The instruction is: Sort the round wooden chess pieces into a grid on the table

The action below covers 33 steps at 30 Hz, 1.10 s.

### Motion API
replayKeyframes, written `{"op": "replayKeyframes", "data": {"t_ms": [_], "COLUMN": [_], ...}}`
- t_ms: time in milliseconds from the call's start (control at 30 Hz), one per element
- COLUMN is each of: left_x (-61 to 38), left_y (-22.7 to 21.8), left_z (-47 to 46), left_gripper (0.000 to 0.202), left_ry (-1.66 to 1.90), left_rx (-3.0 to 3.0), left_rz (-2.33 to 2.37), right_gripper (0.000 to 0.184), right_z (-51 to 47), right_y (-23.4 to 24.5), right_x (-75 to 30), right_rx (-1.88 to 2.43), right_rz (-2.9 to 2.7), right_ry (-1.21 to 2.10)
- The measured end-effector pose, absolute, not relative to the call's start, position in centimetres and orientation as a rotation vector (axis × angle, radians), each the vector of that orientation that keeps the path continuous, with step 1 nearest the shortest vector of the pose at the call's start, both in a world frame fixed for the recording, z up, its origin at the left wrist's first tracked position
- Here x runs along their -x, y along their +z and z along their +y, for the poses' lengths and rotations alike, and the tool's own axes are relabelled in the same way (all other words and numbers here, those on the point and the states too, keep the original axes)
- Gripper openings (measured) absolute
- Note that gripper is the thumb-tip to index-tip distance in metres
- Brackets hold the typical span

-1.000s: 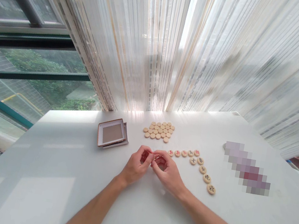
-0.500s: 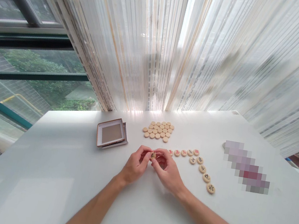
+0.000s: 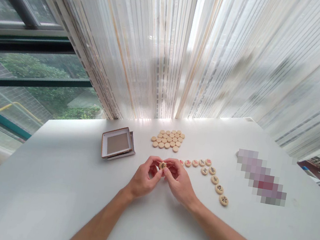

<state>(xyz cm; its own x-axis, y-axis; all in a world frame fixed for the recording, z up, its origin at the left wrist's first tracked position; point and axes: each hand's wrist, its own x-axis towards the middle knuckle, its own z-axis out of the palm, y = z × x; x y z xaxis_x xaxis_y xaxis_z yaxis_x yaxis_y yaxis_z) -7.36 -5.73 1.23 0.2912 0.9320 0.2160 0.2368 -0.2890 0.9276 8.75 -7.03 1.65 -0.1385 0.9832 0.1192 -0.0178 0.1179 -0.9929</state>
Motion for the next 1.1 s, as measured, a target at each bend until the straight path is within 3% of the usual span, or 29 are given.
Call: {"op": "replayKeyframes", "data": {"t_ms": [1100], "left_x": [7.42], "left_y": [1.22], "left_z": [-5.97], "left_gripper": [0.023], "left_ry": [1.019], "left_rx": [-1.796], "left_rz": [1.030], "right_gripper": [0.017], "right_z": [-6.93], "right_y": [1.39], "right_x": [-8.77], "right_rx": [1.020], "right_rz": [-1.313], "right_ry": [1.266]}}
